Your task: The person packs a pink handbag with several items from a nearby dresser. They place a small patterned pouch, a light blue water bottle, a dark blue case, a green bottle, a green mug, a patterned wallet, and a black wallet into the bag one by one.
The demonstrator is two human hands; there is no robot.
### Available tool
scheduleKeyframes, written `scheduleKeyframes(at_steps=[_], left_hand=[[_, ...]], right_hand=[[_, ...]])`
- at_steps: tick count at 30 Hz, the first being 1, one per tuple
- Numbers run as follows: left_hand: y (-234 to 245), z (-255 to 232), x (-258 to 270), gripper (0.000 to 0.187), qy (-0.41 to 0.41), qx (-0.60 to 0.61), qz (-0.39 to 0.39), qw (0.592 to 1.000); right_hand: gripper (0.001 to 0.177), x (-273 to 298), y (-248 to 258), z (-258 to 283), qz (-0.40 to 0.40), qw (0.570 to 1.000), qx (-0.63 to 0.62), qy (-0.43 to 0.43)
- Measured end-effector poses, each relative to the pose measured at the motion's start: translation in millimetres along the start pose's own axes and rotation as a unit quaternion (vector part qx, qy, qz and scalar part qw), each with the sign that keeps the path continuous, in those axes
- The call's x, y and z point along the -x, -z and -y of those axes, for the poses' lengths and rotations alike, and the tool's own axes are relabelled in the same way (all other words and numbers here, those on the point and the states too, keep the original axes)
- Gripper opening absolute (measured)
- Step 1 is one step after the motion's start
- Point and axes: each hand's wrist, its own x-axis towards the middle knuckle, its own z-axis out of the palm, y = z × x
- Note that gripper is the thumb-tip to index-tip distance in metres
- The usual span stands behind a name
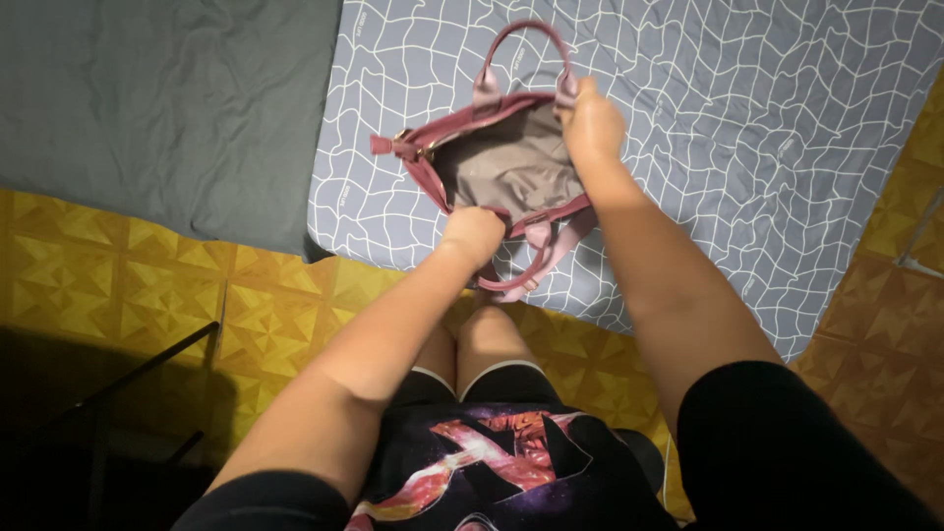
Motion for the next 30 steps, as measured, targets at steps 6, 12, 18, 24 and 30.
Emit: scheduleKeyframes(at_steps=[6,12,18,24,30], left_hand=[[2.7,-1.0,10.6,0.026,0.003,0.053,-0.02,0.998],[15.2,2.9,21.8,0.039,-0.052,0.185,-0.073,0.979],[19.6,-4.9,34.0,0.043,-0.06,0.261,-0.178,0.947],[26.8,-8.7,59.2,0.044,-0.058,0.272,-0.226,0.934],[39.5,-6.9,110.1,0.045,-0.068,0.281,-0.313,0.905]], right_hand=[[0.043,12.6,-6.8,2.2,0.032,0.999,0.001,-0.026],[0.059,21.3,2.1,7.1,0.047,0.998,-0.031,-0.008],[0.095,46.0,18.6,26.7,0.071,0.997,-0.03,0.03],[0.107,70.6,49.3,47.2,0.021,0.996,-0.027,0.084],[0.093,119.2,97.1,51.3,-0.007,0.989,-0.064,0.13]])
